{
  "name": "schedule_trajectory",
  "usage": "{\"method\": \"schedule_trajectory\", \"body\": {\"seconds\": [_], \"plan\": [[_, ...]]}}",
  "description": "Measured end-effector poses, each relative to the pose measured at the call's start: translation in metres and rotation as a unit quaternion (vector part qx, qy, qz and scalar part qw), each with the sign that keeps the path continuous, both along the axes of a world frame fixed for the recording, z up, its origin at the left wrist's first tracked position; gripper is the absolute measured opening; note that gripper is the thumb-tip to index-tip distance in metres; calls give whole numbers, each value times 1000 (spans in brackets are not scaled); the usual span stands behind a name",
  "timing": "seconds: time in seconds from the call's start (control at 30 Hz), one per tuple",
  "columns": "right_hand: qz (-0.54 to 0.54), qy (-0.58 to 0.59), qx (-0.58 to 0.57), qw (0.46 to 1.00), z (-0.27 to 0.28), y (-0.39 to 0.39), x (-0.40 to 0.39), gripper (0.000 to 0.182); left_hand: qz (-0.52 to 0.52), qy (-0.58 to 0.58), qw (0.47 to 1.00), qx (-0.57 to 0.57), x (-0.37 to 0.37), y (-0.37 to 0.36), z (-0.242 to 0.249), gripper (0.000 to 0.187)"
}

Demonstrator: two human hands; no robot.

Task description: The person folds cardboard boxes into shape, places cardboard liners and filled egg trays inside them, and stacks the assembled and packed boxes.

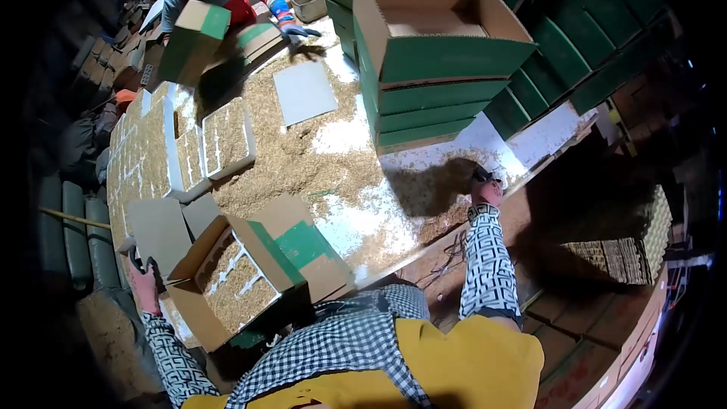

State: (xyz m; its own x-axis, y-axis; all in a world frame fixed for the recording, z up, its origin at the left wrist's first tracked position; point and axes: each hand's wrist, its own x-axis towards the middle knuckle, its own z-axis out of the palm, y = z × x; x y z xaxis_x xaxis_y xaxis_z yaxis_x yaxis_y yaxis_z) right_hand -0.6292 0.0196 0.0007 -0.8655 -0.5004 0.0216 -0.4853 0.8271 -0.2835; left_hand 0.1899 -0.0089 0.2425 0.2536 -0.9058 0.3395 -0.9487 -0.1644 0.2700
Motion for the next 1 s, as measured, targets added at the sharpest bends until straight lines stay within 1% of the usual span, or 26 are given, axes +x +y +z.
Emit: {"method": "schedule_trajectory", "body": {"seconds": [0.03,0.07,0.13,0.17,0.2,0.23,0.27,0.3,0.33,0.37,0.4,0.43,0.47,0.5,0.53,0.57,0.6,0.67,0.7,0.73,0.77,0.8,0.87,0.93,0.97,1.0], "plan": [[-28,-9,87,996,-18,-3,-3,44,45,12,998,40,-18,1,4,52],[0,167,44,985,-44,1,1,44,47,59,997,31,-14,-1,-10,43],[54,44,42,997,-65,6,5,33,67,51,991,107,-9,-1,-21,34],[81,68,-16,994,-62,8,13,30,47,34,994,95,-14,-2,-22,31],[108,92,-74,987,-58,14,22,27,75,9,992,97,-17,-1,-23,31],[133,116,-134,975,-49,20,32,23,103,-16,990,98,-33,-3,-17,32],[163,99,-167,967,-27,21,44,22,134,-41,985,97,-42,-6,-12,33],[196,79,-199,957,12,23,60,22,72,-32,993,92,-42,-8,-12,35],[232,55,-230,943,31,27,75,21,100,-60,983,142,-46,-11,-14,35],[278,54,-210,936,19,30,78,20,69,-57,990,106,-26,-13,-29,34],[246,-52,-315,915,3,25,93,20,1,-74,994,76,-34,-16,-15,33],[261,-149,-371,878,39,16,125,27,-74,-211,974,-23,-35,-19,-4,32],[322,-88,-326,884,94,10,162,29,-57,-192,979,-41,-41,-18,10,30],[404,-134,-397,813,136,0,201,28,-30,-187,980,-64,-42,-19,14,29],[495,-99,-416,756,198,-1,247,26,-40,-180,979,-88,-35,-18,15,28],[568,-194,-473,645,222,-3,292,27,-77,-124,985,-90,-27,-15,17,28],[674,-181,-469,542,223,-8,329,29,-123,-64,986,-93,-22,-13,17,28],[840,-105,-300,439,253,-19,417,36,-120,-4,986,-114,-36,7,35,29],[855,-60,-263,444,244,-22,428,38,-127,-16,983,-131,-46,22,48,30],[864,-13,-226,449,225,-21,440,39,-106,-74,976,-175,-54,43,51,31],[869,33,-188,456,216,-26,450,41,-162,-111,966,-171,-62,63,56,34],[839,-174,-207,472,255,-35,439,39,-243,-157,951,-106,-82,83,74,31],[650,-270,-394,591,267,-27,415,39,-341,-167,925,-15,-92,116,47,12],[663,-235,-378,602,286,-12,427,40,-409,-103,902,96,-102,138,15,9],[796,-151,-262,524,292,-8,440,39,-413,-103,897,123,-105,138,14,11],[877,-60,-76,471,284,-3,461,35,-418,-106,890,149,-106,135,14,14]]}}
